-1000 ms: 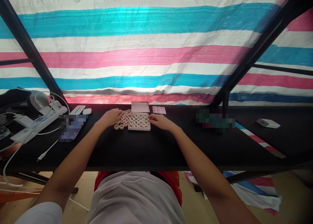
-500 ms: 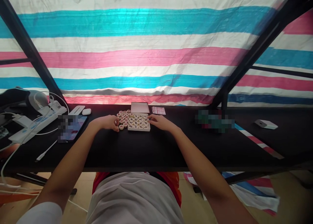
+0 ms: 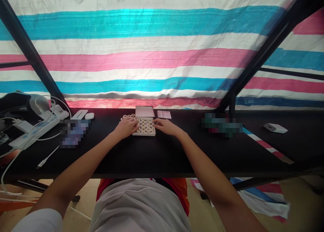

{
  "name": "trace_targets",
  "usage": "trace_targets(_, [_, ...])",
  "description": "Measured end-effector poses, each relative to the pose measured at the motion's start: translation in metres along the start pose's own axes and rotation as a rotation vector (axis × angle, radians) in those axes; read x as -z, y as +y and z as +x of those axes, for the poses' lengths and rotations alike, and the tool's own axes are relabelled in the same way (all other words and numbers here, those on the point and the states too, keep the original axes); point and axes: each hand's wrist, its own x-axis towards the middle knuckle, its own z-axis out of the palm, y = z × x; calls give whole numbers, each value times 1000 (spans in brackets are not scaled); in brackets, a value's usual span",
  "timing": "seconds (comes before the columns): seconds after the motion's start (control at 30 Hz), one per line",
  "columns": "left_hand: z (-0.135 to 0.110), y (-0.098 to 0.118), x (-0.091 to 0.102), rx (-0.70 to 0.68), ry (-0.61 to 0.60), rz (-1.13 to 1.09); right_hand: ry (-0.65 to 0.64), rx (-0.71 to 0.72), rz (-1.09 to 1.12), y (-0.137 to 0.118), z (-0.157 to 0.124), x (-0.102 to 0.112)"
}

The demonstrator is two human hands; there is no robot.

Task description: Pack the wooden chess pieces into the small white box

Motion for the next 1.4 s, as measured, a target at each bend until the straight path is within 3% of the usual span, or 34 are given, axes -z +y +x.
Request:
trace_targets(0.2, [-4,-12,-1,-13,27,56,-3,-12,-3,0,-1,1])
trace_targets(0.47, [-4,-9,2,53,38,67,-6,-13,-11,-1,0,0])
trace_targets(0.7, [-5,-6,10,-96,-12,-42,-5,-14,-8,0,0,0])
trace_targets(0.93, [-4,-8,10,-49,3,7,-6,-1,-2,3,1,-1])
trace_targets(1.03, [-4,-20,18,43,14,6,-5,-6,-8,2,0,0])
trace_targets(1.1, [-5,-33,24,135,-51,-2,-3,-8,-10,1,0,0])
trace_targets(1.23, [-10,-61,28,217,-348,-93,-4,-13,-13,-1,0,0])
trace_targets(1.4, [-13,-70,31,208,-356,-148,-8,-12,-12,0,0,0])
